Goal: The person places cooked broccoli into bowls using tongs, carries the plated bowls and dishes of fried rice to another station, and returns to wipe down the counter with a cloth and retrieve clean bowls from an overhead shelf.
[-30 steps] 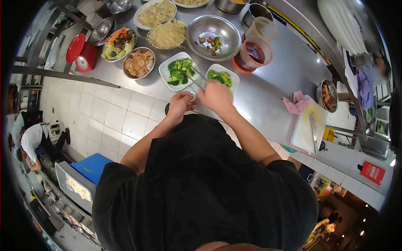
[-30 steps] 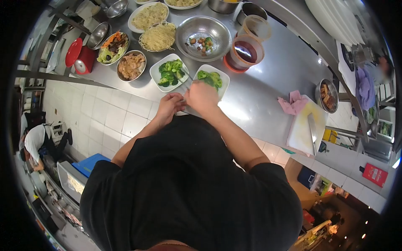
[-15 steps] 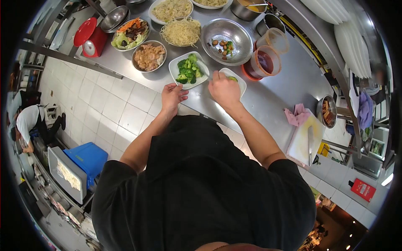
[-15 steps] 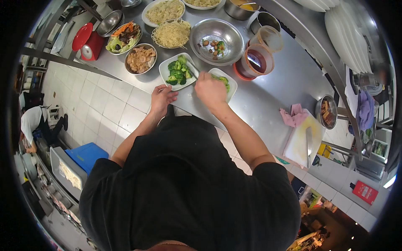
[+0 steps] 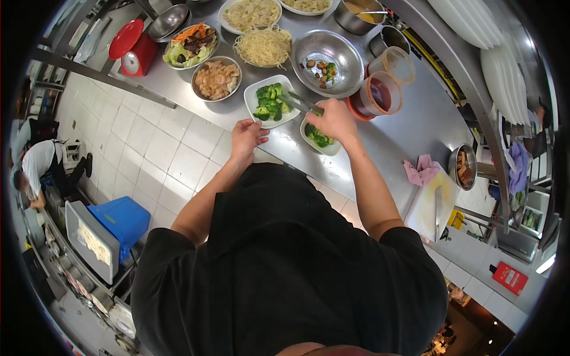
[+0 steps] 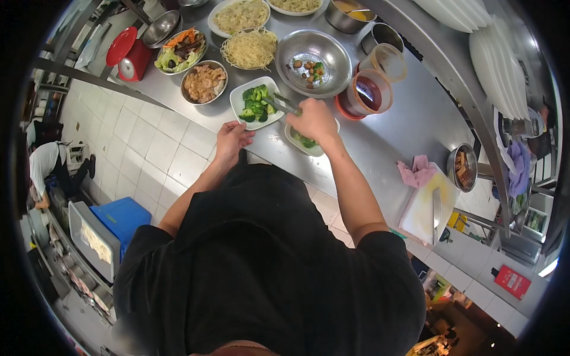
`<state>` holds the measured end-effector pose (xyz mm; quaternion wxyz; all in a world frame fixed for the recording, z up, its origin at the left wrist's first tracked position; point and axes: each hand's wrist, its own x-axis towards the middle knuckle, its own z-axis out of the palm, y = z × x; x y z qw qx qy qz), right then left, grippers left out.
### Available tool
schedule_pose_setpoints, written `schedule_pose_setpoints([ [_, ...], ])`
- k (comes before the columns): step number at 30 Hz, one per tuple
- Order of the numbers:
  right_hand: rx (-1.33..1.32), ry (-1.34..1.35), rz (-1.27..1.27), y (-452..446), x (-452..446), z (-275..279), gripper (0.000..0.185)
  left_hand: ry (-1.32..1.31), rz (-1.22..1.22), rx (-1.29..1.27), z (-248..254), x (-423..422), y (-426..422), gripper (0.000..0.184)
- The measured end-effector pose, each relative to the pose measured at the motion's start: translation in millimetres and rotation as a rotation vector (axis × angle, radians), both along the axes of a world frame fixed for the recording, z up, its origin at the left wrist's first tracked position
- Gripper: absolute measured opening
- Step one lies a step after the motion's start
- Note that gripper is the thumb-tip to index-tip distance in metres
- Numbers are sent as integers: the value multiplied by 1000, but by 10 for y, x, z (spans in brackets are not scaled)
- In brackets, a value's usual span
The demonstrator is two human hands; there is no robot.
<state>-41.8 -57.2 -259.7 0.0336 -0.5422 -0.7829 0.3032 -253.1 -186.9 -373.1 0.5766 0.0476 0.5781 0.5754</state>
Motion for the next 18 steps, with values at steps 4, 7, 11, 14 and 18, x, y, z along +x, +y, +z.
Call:
schedule_pose_setpoints([
  [4,-23,40,-20,200,20,7,43,-1,-8,4,-43,-13,8,33],
  [7,-75,-32,7,304,1,65,42,8,-18,-4,-51,-1,24,34],
  [11,-102,-32,72,360,16,167,38,13,-34,-10,-66,-21,37,35],
  [14,-83,-44,77,371,-15,-4,38,11,-32,-19,-67,-17,42,35],
  [18,-101,15,98,367,17,-220,40,22,-34,-19,-63,-23,54,34],
])
